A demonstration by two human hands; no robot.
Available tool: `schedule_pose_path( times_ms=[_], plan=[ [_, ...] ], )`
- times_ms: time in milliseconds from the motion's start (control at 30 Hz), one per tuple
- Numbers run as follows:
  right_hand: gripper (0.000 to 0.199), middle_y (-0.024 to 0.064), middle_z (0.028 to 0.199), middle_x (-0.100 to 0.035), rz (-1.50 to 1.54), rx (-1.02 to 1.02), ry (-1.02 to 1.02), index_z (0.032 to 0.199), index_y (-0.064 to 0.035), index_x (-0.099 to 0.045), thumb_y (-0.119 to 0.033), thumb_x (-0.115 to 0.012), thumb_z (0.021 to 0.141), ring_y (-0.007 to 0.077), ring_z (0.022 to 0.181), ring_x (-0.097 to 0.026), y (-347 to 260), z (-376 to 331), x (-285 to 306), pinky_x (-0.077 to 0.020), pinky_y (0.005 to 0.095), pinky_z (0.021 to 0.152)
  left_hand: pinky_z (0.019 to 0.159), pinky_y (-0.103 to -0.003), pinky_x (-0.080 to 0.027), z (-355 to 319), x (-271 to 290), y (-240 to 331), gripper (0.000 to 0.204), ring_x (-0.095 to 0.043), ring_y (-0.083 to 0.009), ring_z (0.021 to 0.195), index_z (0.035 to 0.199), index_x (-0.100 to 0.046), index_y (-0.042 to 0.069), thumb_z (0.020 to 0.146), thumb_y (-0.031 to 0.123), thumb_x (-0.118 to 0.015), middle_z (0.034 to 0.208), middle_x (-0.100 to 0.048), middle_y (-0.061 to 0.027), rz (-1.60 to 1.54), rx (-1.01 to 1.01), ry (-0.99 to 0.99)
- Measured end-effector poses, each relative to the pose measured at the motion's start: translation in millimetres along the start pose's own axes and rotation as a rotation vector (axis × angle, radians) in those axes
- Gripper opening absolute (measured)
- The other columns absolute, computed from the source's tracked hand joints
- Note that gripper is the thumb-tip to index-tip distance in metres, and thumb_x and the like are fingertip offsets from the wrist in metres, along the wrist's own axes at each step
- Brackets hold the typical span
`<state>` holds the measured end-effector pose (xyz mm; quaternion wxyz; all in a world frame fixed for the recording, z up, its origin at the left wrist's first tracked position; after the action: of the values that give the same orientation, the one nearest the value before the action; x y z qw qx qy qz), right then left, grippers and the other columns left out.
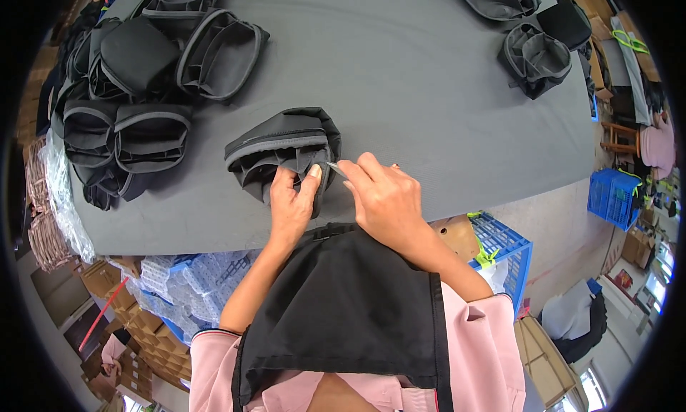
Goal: The person is inspecting and trimming small gray fabric pouches using a nipping tool on a workbench.
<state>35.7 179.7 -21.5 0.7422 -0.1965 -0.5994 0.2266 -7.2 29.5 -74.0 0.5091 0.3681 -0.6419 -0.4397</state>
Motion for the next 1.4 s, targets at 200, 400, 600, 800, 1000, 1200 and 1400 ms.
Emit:
schedule_pose_path(
  times_ms=[200,400,600,800,1000,1200,1400],
  plan=[
    [0.030,0.0049,0.078,-0.052,-0.026,-0.022,-0.022,0.098,-0.0084,-0.061,-0.004,-0.066,0.070,0.0236,0.057,-0.054,-2.1,0.2,6.3,-0.0427,0.0334,0.050,0.072,-0.035,-0.044,-0.2,1.7,1.5,0.023,-0.055,-0.0281,0.079,0.092,-0.061,-0.002,0.080,0.017,-0.062,0.087,-0.058,-0.0156,0.063,0.035,-0.028],
    [0.029,0.0047,0.079,-0.050,-0.060,0.028,-0.069,0.097,-0.0051,-0.059,-0.006,-0.067,0.070,0.0217,0.055,-0.055,-2.4,6.5,4.2,-0.0439,0.0315,0.049,0.071,-0.035,-0.044,0.5,1.6,3.0,0.022,-0.055,-0.0278,0.078,0.092,-0.061,-0.001,0.080,0.017,-0.062,0.087,-0.058,-0.0151,0.034,0.018,-0.016],
    [0.027,0.0059,0.080,-0.051,0.052,-0.047,0.004,0.097,-0.0056,-0.059,-0.005,-0.066,0.071,0.0242,0.057,-0.057,2.9,2.7,-0.5,-0.0437,0.0345,0.049,0.067,-0.036,-0.043,1.4,1.3,2.5,0.024,-0.055,-0.0271,0.074,0.090,-0.061,-0.001,0.080,0.021,-0.064,0.083,-0.058,-0.0140,0.023,-0.011,0.016],
    [0.023,0.0063,0.077,-0.052,0.479,-0.250,0.058,0.096,-0.0034,-0.061,-0.001,-0.064,0.074,0.0160,0.054,-0.052,25.8,-2.9,-12.9,-0.0408,0.0289,0.050,0.060,-0.036,-0.041,11.7,2.0,13.0,0.034,-0.054,-0.0269,0.063,0.076,-0.060,-0.003,0.077,0.030,-0.069,0.071,-0.056,-0.0141,0.271,0.115,-0.027],
    [0.021,0.0058,0.076,-0.053,0.723,-0.504,-0.025,0.095,-0.0015,-0.062,0.000,-0.063,0.074,0.0129,0.059,-0.050,24.4,-10.4,-12.3,-0.0404,0.0257,0.053,0.056,-0.035,-0.041,23.7,6.5,-6.1,0.037,-0.053,-0.0263,0.058,0.069,-0.058,-0.006,0.076,0.029,-0.068,0.067,-0.056,-0.0152,0.090,0.137,-0.005],
    [0.022,0.0061,0.076,-0.054,0.476,-0.264,-0.042,0.095,-0.0035,-0.063,-0.002,-0.064,0.073,0.0168,0.056,-0.051,17.6,2.0,-12.4,-0.0414,0.0277,0.051,0.053,-0.032,-0.040,27.1,13.7,-1.1,0.044,-0.051,-0.0175,0.057,0.065,-0.055,-0.008,0.074,0.033,-0.070,0.063,-0.057,-0.0139,0.068,0.331,-0.095],
    [0.023,0.0059,0.076,-0.056,0.504,-0.237,-0.009,0.096,-0.0050,-0.063,-0.002,-0.065,0.073,0.0180,0.058,-0.053,7.0,-5.7,-4.1,-0.0434,0.0278,0.054,0.053,-0.032,-0.040,40.1,18.8,1.9,0.047,-0.050,-0.0164,0.056,0.067,-0.056,-0.008,0.073,0.036,-0.070,0.060,-0.057,-0.0132,0.156,0.384,-0.239]
  ],
)
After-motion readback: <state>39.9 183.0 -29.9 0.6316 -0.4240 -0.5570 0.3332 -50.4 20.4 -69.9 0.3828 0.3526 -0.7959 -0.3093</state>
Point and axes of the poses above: each hand's wrist, its own z-axis towards the middle knuckle, its own x-axis out of the back of the hand, y = z × x, the point moved 2 cm from there along z, towards the middle knuckle
